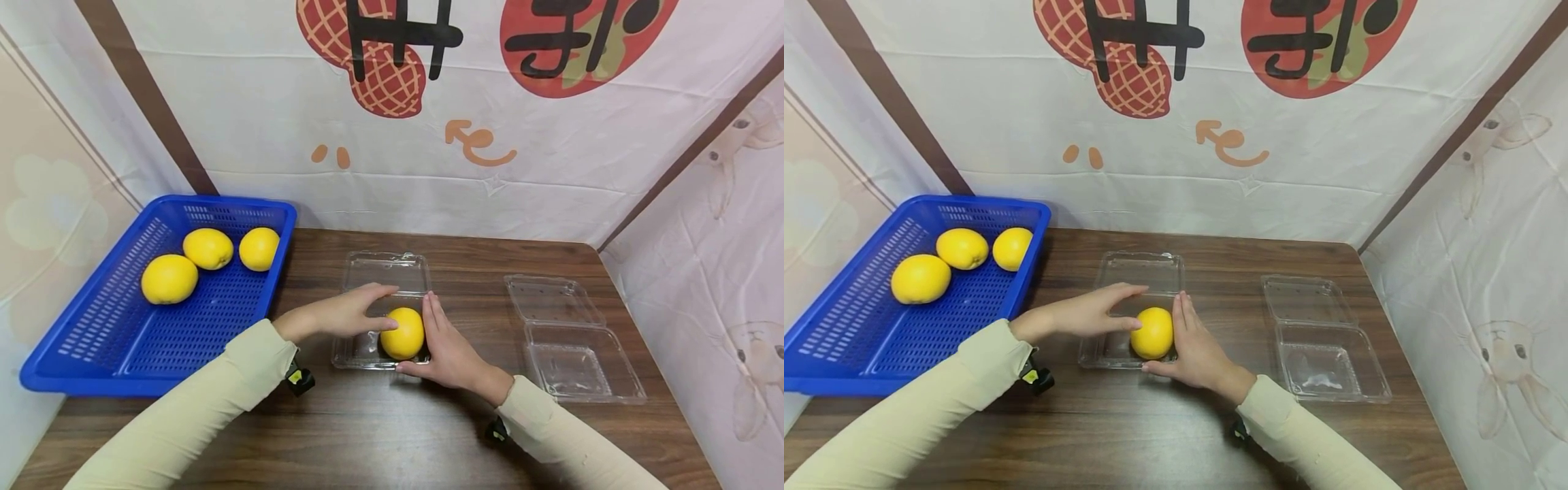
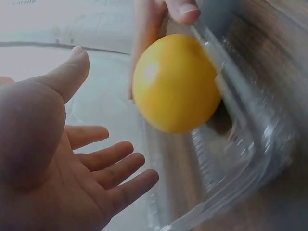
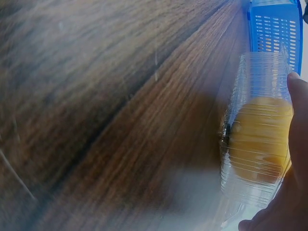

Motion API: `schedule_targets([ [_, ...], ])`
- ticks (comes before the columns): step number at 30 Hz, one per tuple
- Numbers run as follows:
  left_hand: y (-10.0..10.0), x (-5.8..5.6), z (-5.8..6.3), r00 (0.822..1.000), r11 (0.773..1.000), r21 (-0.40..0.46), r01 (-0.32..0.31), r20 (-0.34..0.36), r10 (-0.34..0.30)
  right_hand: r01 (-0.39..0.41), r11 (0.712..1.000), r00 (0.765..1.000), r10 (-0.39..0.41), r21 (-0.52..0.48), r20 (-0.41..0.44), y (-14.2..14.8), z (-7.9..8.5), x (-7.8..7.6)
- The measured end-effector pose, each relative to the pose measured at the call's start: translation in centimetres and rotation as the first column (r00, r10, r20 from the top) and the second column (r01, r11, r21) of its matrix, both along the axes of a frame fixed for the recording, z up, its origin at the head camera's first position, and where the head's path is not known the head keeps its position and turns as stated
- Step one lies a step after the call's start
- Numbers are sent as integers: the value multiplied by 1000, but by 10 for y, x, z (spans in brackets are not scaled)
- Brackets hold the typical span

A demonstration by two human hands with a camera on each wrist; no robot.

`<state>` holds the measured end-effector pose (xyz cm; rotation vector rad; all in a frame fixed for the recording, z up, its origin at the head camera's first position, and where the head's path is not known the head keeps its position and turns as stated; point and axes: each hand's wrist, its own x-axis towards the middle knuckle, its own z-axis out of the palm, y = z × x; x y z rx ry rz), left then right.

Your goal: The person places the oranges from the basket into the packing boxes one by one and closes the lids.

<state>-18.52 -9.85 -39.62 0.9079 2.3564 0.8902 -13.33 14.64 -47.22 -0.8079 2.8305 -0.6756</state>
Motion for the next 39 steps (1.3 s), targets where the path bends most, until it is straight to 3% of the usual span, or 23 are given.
schedule_targets([
  [14, -11, 5, 33, 988, 998, -68, 12, -150, -22, 2, 1000, 1000, -2, -5, 10, -1, 1, 0],
  [20, -11, 10, 40, 963, 990, -140, -16, -268, -22, 2, 1000, 1000, -2, 10, 7, -1, -1, -1],
  [27, -12, 18, 42, 917, 982, -170, -83, -398, 8, 8, 1000, 1000, -8, 16, 7, -1, -1, -1],
  [31, -14, 21, 43, 906, 977, -189, -98, -424, 9, 7, 1000, 1000, -8, 17, 14, -1, 0, -1],
  [39, -21, 26, 42, 877, 959, -268, -88, -478, -53, 2, 1000, 1000, -2, 18, 13, 0, 0, -1],
])
